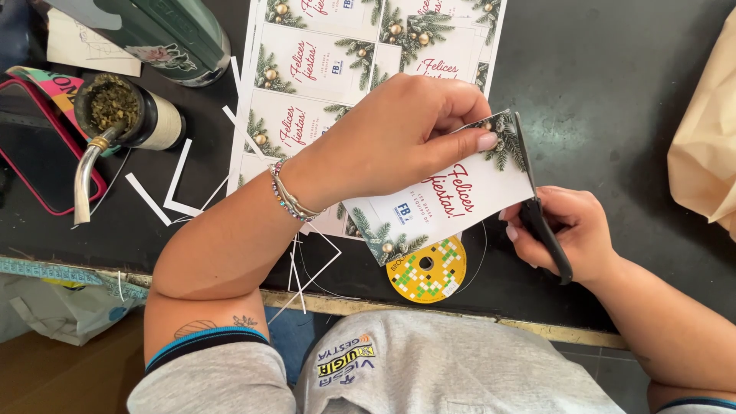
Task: Cutting individual cards from a printed sheet using scissors.
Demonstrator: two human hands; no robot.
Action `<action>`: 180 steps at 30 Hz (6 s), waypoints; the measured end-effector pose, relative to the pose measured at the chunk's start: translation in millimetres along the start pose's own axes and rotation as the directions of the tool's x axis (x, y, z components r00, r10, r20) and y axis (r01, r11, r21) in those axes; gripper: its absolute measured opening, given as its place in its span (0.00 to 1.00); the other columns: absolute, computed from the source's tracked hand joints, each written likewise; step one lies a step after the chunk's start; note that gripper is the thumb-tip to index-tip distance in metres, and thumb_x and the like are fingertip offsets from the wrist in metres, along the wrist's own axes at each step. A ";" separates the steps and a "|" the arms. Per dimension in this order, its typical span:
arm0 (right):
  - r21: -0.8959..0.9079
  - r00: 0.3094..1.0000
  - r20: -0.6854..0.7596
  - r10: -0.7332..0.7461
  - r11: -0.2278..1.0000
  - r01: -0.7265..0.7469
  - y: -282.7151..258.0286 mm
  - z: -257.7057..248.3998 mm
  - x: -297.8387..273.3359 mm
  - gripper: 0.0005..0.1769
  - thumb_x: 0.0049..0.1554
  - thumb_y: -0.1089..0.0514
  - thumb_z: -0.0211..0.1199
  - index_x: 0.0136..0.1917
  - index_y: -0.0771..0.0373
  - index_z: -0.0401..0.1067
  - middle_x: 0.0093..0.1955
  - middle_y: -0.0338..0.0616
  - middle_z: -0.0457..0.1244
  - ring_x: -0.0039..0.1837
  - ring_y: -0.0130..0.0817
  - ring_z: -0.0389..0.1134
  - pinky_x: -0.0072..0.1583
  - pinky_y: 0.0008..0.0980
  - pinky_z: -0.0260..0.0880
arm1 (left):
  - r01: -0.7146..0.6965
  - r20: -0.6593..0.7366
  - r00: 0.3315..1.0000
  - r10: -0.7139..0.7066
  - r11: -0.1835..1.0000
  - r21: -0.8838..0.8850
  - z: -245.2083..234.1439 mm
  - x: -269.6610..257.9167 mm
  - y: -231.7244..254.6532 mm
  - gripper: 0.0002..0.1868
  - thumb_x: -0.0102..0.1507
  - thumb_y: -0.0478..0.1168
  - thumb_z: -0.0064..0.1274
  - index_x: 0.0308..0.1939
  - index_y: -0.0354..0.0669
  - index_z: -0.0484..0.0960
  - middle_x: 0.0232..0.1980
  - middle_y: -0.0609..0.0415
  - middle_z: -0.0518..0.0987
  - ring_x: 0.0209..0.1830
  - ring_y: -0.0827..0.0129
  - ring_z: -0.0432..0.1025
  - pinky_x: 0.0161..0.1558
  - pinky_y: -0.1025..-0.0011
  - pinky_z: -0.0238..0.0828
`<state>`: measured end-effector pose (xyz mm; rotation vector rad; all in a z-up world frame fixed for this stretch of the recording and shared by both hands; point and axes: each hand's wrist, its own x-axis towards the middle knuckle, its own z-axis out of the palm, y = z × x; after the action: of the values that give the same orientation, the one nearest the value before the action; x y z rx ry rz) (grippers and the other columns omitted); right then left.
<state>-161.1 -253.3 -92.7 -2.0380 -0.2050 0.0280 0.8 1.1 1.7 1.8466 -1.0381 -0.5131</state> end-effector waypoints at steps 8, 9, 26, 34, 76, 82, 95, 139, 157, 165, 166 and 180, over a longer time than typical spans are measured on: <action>-0.051 1.000 -0.027 -0.009 0.999 0.007 -3.6 1.3 1.9 0.04 0.49 0.66 0.65 0.40 0.64 0.73 0.30 0.36 0.61 0.31 0.26 0.54 0.36 0.23 0.57 | -0.007 0.005 1.000 0.007 1.000 0.001 0.8 0.9 -0.7 0.10 0.69 0.47 0.51 0.36 0.51 0.79 0.18 0.69 0.67 0.18 0.79 0.57 0.27 0.75 0.55; -0.060 1.000 -0.025 -0.011 0.998 0.009 -4.8 1.4 2.8 0.03 0.49 0.66 0.65 0.39 0.64 0.72 0.29 0.35 0.60 0.30 0.26 0.52 0.36 0.24 0.55 | -0.010 0.006 1.000 0.010 1.000 -0.004 1.1 0.8 -0.3 0.09 0.68 0.47 0.51 0.36 0.51 0.80 0.19 0.70 0.69 0.18 0.80 0.58 0.27 0.75 0.56; 0.415 0.987 -0.159 0.024 0.909 0.045 8.6 -1.6 4.3 0.16 0.58 0.57 0.61 0.52 0.69 0.61 0.45 0.55 0.63 0.22 0.28 0.61 0.29 0.22 0.62 | 0.007 0.059 0.998 -0.009 1.000 0.027 8.4 2.3 -0.5 0.10 0.68 0.48 0.51 0.36 0.50 0.80 0.20 0.68 0.70 0.19 0.79 0.61 0.28 0.74 0.58; 0.339 0.994 0.065 -0.085 0.939 0.058 13.5 -1.9 1.9 0.26 0.50 0.54 0.70 0.55 0.65 0.62 0.28 0.37 0.61 0.29 0.24 0.60 0.36 0.22 0.62 | 0.024 0.074 0.997 -0.023 1.000 -0.013 7.4 0.0 9.4 0.11 0.69 0.48 0.47 0.36 0.50 0.77 0.22 0.67 0.72 0.20 0.80 0.62 0.30 0.76 0.59; 0.120 0.998 0.040 -0.045 0.992 0.040 -2.7 -5.6 2.1 0.05 0.48 0.65 0.66 0.38 0.63 0.70 0.33 0.35 0.59 0.32 0.24 0.52 0.35 0.23 0.53 | 0.012 -0.021 1.000 -0.013 0.999 -0.036 19.3 0.0 4.0 0.11 0.68 0.47 0.46 0.36 0.49 0.80 0.16 0.70 0.63 0.17 0.79 0.55 0.27 0.75 0.54; 0.084 0.999 0.038 -0.036 0.996 0.032 -4.8 -5.3 2.6 0.05 0.49 0.64 0.66 0.37 0.62 0.70 0.32 0.34 0.59 0.31 0.23 0.50 0.34 0.22 0.51 | -0.002 -0.046 0.999 0.001 1.000 -0.029 21.4 0.4 2.0 0.11 0.68 0.47 0.46 0.35 0.48 0.79 0.16 0.69 0.61 0.18 0.78 0.52 0.27 0.74 0.53; 0.035 1.000 0.011 -0.010 0.999 0.009 -8.1 -1.8 2.2 0.06 0.48 0.66 0.65 0.34 0.61 0.68 0.29 0.33 0.56 0.30 0.23 0.48 0.33 0.23 0.49 | 0.001 -0.038 0.999 -0.002 1.000 -0.024 21.9 1.2 0.5 0.12 0.68 0.48 0.46 0.37 0.48 0.80 0.17 0.69 0.62 0.18 0.76 0.54 0.28 0.73 0.54; 0.594 0.997 -0.069 0.042 0.804 0.007 11.8 -4.4 2.5 0.15 0.54 0.64 0.66 0.50 0.67 0.64 0.42 0.54 0.64 0.22 0.27 0.64 0.26 0.21 0.66 | 0.033 0.082 0.996 -0.030 0.999 -0.039 16.9 -1.5 18.8 0.11 0.72 0.46 0.43 0.56 0.55 0.76 0.16 0.67 0.59 0.17 0.78 0.52 0.27 0.78 0.52; 0.443 0.871 -0.445 0.210 0.896 0.011 -7.2 -1.8 18.3 0.13 0.58 0.67 0.63 0.48 0.61 0.57 0.26 0.42 0.52 0.22 0.28 0.58 0.27 0.24 0.56 | 0.135 0.134 0.980 -0.147 0.986 0.101 21.3 7.9 -8.6 0.38 0.62 0.40 0.63 0.73 0.64 0.63 0.40 0.66 0.85 0.37 0.76 0.81 0.47 0.75 0.78; 0.442 0.933 -0.308 0.186 0.896 -0.033 28.7 5.7 25.2 0.16 0.46 0.74 0.71 0.46 0.71 0.69 0.21 0.50 0.60 0.20 0.32 0.63 0.28 0.25 0.62 | 0.114 -0.112 0.988 -0.105 0.990 0.079 8.9 5.0 -18.9 0.28 0.63 0.48 0.61 0.66 0.62 0.70 0.39 0.62 0.87 0.40 0.69 0.82 0.47 0.68 0.77; 0.440 0.934 -0.307 0.184 0.897 -0.032 29.8 5.6 26.3 0.16 0.46 0.74 0.71 0.46 0.71 0.69 0.21 0.50 0.60 0.20 0.32 0.63 0.28 0.25 0.62 | 0.113 -0.115 0.988 -0.104 0.990 0.079 9.0 4.3 -13.4 0.28 0.63 0.48 0.61 0.66 0.62 0.70 0.39 0.62 0.87 0.40 0.69 0.82 0.47 0.68 0.77; 0.534 0.928 -0.295 0.227 0.845 -0.037 15.2 0.9 25.0 0.16 0.48 0.74 0.69 0.50 0.74 0.68 0.19 0.51 0.57 0.18 0.32 0.61 0.28 0.26 0.62 | 0.007 -0.027 1.000 -0.004 0.994 0.109 17.7 6.5 -15.9 0.16 0.64 0.44 0.61 0.55 0.54 0.79 0.37 0.53 0.86 0.42 0.53 0.82 0.48 0.58 0.77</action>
<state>-134.6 -255.4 -104.8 -1.4736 0.1611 -0.1742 -1.1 -10.1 -20.2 1.9472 -1.0617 -0.4412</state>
